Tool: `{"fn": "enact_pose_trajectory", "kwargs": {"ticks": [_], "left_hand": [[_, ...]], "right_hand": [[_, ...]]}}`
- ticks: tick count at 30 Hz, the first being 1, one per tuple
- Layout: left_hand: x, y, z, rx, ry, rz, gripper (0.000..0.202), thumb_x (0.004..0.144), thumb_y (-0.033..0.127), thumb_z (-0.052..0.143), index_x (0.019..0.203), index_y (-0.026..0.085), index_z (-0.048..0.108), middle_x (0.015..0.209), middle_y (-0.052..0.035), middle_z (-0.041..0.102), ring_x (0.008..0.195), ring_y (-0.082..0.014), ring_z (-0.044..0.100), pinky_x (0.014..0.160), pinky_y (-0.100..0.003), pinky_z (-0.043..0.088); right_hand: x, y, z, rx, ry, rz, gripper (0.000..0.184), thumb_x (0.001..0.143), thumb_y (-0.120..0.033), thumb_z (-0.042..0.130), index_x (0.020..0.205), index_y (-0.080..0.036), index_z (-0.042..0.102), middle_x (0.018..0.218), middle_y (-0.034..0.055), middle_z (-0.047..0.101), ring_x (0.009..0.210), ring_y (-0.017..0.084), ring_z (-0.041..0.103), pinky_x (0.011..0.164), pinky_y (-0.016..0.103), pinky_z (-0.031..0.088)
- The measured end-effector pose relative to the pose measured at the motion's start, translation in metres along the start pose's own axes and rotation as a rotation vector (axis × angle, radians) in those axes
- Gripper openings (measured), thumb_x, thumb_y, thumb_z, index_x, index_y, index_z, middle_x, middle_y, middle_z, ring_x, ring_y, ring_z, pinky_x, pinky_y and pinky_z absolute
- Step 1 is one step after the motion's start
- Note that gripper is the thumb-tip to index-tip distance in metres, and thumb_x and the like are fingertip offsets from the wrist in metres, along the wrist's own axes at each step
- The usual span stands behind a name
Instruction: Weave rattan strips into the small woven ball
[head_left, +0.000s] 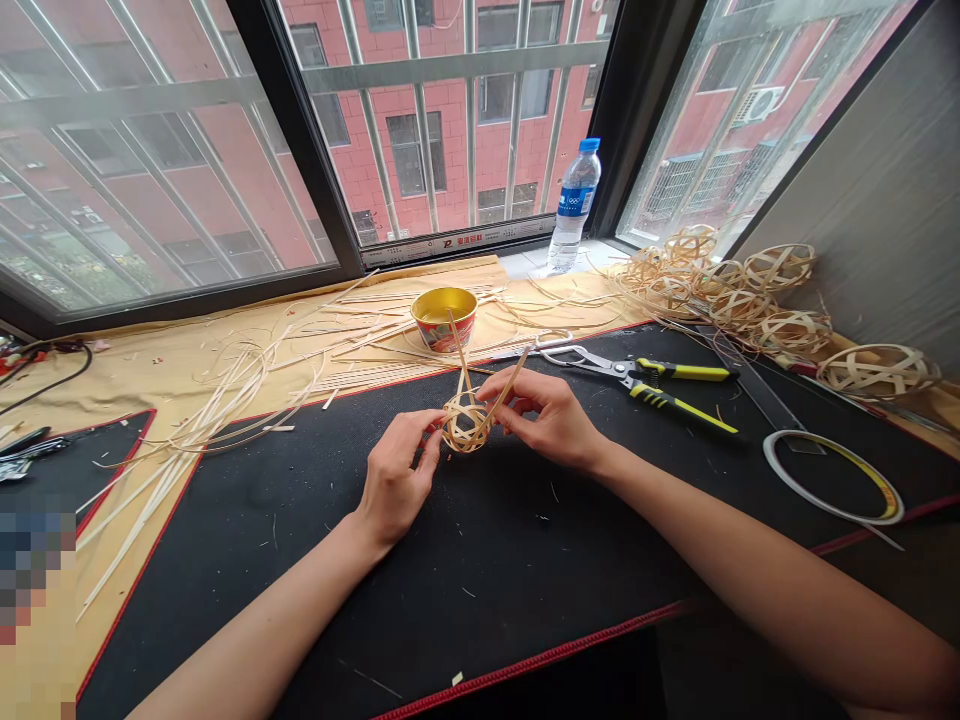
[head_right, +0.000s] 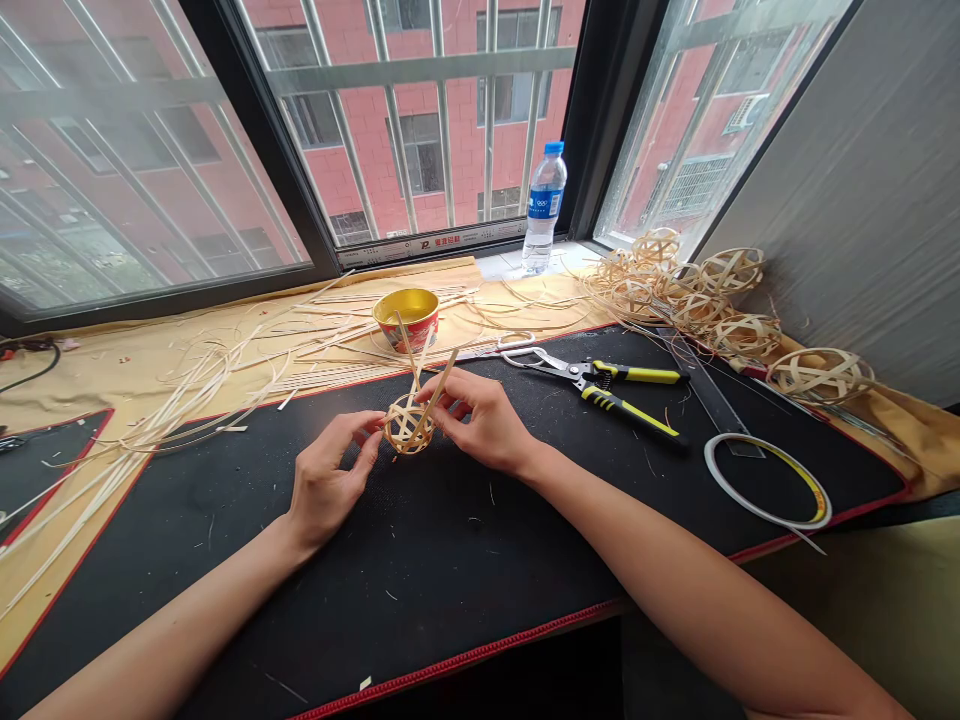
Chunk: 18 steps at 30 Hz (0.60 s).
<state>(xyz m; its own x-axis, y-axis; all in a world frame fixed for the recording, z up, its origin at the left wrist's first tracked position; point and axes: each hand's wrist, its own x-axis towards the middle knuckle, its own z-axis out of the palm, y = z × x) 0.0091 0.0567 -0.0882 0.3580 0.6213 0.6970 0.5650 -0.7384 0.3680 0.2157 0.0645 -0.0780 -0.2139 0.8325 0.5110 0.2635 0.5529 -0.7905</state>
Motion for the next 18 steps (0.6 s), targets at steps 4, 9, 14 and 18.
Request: {"fn": "enact_pose_trajectory", "kwargs": {"ticks": [4, 9, 14, 18], "left_hand": [[-0.001, -0.003, 0.001, 0.019, -0.011, -0.037, 0.016, 0.086, 0.011, 0.054, 0.1, 0.017, 0.059, 0.088, -0.0041, 0.067, 0.074, -0.0127, 0.064, 0.07, -0.024, 0.054], [0.0, -0.002, 0.0, -0.009, -0.033, -0.03, 0.015, 0.087, 0.011, 0.05, 0.098, 0.018, 0.059, 0.094, -0.0055, 0.068, 0.085, -0.0152, 0.066, 0.078, -0.028, 0.055], [0.004, 0.002, -0.001, -0.065, -0.073, -0.035, 0.016, 0.087, 0.016, 0.053, 0.102, 0.018, 0.059, 0.102, -0.0072, 0.068, 0.089, -0.0166, 0.067, 0.076, -0.028, 0.057], [0.003, 0.002, -0.001, -0.072, -0.084, -0.021, 0.019, 0.085, 0.018, 0.058, 0.104, 0.018, 0.057, 0.107, -0.0082, 0.067, 0.089, -0.0164, 0.066, 0.075, -0.029, 0.057]], "right_hand": [[0.003, 0.0, -0.003, 0.024, 0.016, 0.048, 0.012, 0.078, -0.014, 0.058, 0.086, -0.017, 0.067, 0.096, 0.0077, 0.062, 0.079, 0.014, 0.061, 0.053, 0.02, 0.052], [0.003, 0.005, -0.003, 0.004, -0.009, 0.123, 0.015, 0.077, -0.016, 0.06, 0.09, -0.019, 0.067, 0.105, 0.0087, 0.06, 0.092, 0.016, 0.062, 0.059, 0.021, 0.056], [0.002, 0.01, -0.002, 0.08, -0.101, 0.232, 0.023, 0.078, -0.018, 0.061, 0.101, -0.019, 0.061, 0.11, 0.009, 0.064, 0.091, 0.017, 0.067, 0.065, 0.026, 0.059], [0.001, 0.012, 0.0, 0.184, -0.127, 0.283, 0.025, 0.078, -0.017, 0.062, 0.102, -0.018, 0.056, 0.106, 0.0098, 0.067, 0.092, 0.018, 0.068, 0.074, 0.031, 0.06]]}}
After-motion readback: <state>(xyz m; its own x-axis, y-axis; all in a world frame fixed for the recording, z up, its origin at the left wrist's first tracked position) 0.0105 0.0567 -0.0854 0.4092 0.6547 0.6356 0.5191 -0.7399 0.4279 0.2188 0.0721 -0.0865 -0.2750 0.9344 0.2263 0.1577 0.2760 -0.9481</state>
